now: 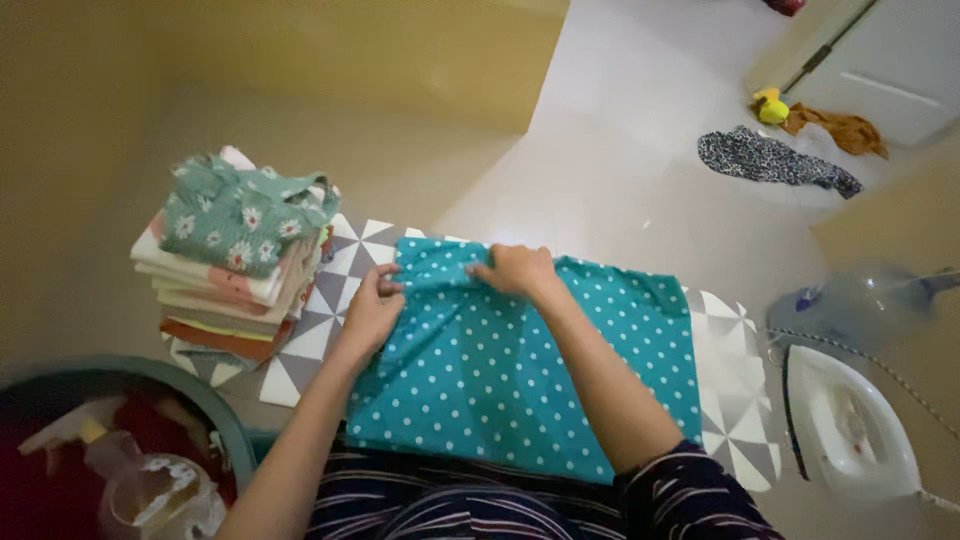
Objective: The person irons a blue dotted piece of clothing on an ironing board, spraying it with a liquid and folding it multiple times between ironing different sections.
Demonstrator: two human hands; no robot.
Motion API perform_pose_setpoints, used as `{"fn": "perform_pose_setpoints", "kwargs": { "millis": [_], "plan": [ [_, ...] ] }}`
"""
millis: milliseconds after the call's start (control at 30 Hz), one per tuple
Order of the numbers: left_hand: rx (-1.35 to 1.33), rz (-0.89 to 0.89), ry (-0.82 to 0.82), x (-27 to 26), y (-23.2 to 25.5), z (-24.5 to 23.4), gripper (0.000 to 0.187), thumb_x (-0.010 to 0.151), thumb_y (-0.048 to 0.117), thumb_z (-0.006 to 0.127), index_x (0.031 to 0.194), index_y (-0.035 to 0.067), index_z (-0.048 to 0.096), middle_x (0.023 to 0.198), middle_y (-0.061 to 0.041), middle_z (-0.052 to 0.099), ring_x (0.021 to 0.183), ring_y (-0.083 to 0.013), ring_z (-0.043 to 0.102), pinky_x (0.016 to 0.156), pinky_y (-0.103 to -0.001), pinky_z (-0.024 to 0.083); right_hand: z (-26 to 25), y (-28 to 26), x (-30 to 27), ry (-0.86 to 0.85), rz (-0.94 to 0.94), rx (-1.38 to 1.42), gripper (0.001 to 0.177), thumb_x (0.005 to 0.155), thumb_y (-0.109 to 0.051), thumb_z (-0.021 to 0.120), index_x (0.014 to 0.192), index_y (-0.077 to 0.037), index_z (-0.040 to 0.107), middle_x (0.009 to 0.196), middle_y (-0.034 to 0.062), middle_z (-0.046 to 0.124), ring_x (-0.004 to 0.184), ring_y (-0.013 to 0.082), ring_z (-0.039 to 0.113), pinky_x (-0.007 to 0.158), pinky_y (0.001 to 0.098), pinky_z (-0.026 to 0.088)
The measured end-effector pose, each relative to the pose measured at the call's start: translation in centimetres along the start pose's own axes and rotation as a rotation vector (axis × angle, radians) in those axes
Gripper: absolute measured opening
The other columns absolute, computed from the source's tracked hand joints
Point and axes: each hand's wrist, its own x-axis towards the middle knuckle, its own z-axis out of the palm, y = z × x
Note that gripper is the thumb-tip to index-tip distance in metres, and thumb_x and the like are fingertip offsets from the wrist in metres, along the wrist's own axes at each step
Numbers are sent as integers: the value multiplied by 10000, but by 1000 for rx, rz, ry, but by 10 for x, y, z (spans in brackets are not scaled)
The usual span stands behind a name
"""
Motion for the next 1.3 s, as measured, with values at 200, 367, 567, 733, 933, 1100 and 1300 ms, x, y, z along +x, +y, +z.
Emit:
{"fn": "perform_pose_setpoints", "kwargs": {
  "millis": [200,367,567,733,933,1100,1300],
  "plan": [
    [-212,-432,-219,12,48,-6,565,997,431,575,1446,94,511,1197,-199,658,813,-250,622,715,-381,532,-8,2,3,-132,-118,391,510,884,-520,721,1003,-28,786,943,166,767,884,248,699,836,354,536],
    [-351,101,-304,29,47,-6,688,884,142,718,1503,116,420,1311,-154,647,1000,-177,669,864,-288,549,-20,6,24,85,-428,791,281,867,-223,744,1084,-44,744,949,100,746,880,163,642,827,320,530],
    [-59,85,165,67,4,-7,519,868,63,637,1385,55,589,1325,-115,707,995,-190,725,882,-313,566,-4,-10,47,124,-396,797,283,867,-134,649,1126,-76,746,1019,65,782,928,176,714,863,311,560],
    [56,-48,28,89,-10,1,536,849,210,766,1323,28,596,1162,-165,748,1065,-247,733,921,-349,569,15,-30,55,140,-237,530,296,863,-258,760,1128,-129,742,1089,103,751,1007,259,690,887,369,523],
    [179,51,69,108,-17,2,471,835,139,766,1282,43,652,1078,-161,759,990,-249,740,870,-356,581,42,-35,80,254,-247,691,259,854,-156,632,1088,-130,742,1060,77,774,950,221,737,867,326,559],
    [-57,-37,21,112,-9,1,498,822,49,737,1305,66,622,1049,-127,750,961,-210,729,824,-331,585,52,-36,100,143,-417,1037,172,854,-118,613,961,-25,711,974,53,748,934,159,686,873,295,542],
    [-287,98,10,85,19,-4,406,912,83,715,1312,57,648,1059,-101,733,975,-193,708,843,-305,570,21,-43,73,-2,-466,914,268,826,-177,704,1048,-28,730,934,55,739,882,122,644,849,275,517]
  ]
}}
